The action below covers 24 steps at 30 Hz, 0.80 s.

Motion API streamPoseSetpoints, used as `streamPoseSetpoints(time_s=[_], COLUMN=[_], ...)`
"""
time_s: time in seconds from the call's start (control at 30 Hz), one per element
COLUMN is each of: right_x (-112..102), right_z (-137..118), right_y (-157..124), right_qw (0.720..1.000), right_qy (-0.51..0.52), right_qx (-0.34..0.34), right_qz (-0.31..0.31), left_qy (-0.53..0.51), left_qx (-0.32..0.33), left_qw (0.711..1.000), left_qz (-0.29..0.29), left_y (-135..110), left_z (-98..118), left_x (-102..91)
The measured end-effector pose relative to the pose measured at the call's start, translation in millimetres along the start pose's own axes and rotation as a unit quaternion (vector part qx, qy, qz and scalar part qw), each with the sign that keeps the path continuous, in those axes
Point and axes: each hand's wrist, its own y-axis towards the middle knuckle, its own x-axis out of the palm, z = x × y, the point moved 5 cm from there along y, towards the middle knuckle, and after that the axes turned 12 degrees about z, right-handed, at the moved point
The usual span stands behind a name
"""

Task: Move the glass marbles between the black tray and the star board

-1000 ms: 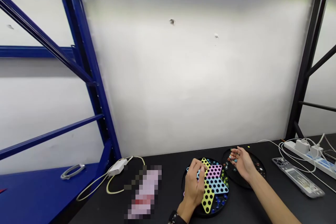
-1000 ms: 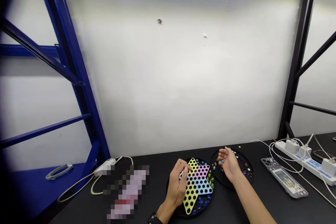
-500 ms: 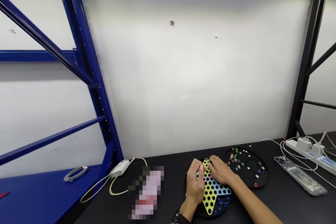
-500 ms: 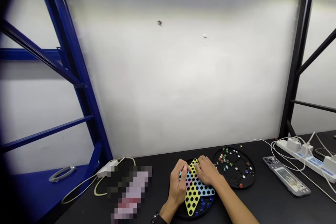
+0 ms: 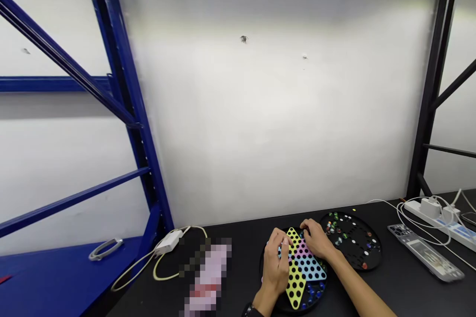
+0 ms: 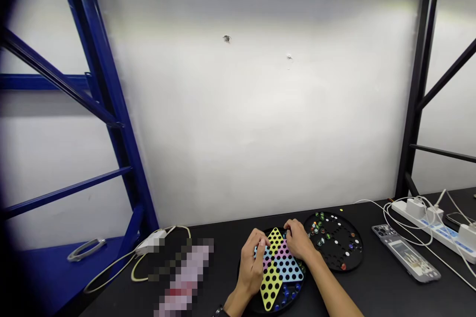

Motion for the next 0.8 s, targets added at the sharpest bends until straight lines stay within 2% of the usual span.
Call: streamPoseSetpoints(time_s=[0.13, 0.27, 0.43, 0.53, 0.6, 0.67, 0.8], right_x=[-4.7, -8.9, 0.3, -9.3, -25.6, -45.1, -71.8], right_z=[12.9, 3.9, -19.8, -24.1, -14.3, 7.9, 67.3], right_y=[7.9, 5.8, -3.2, -1.9, 2.5, 6.5, 5.2], right_qw=[0.998, 0.994, 0.995, 0.995, 0.995, 0.993, 0.973], right_qy=[0.022, 0.072, 0.077, 0.065, 0.040, -0.030, -0.190], right_qx=[0.036, 0.019, -0.045, -0.061, -0.038, 0.011, 0.103], right_qz=[0.038, 0.080, 0.035, 0.054, 0.088, 0.115, 0.075], left_qy=[0.001, 0.000, -0.003, -0.006, -0.005, -0.003, 0.002], left_qx=[0.002, 0.006, 0.014, 0.011, 0.007, 0.005, 0.005], left_qw=[1.000, 1.000, 1.000, 1.000, 1.000, 1.000, 0.999], left_qz=[0.000, -0.003, -0.019, -0.024, -0.027, -0.028, -0.036], left_y=[0.9, 0.6, -0.5, -0.7, -1.2, -1.8, -2.8], left_z=[1.7, 2.7, 3.9, 4.1, 3.8, 3.4, 4.0], left_x=[0.0, 0.5, 2.3, 2.9, 3.1, 2.9, 3.0])
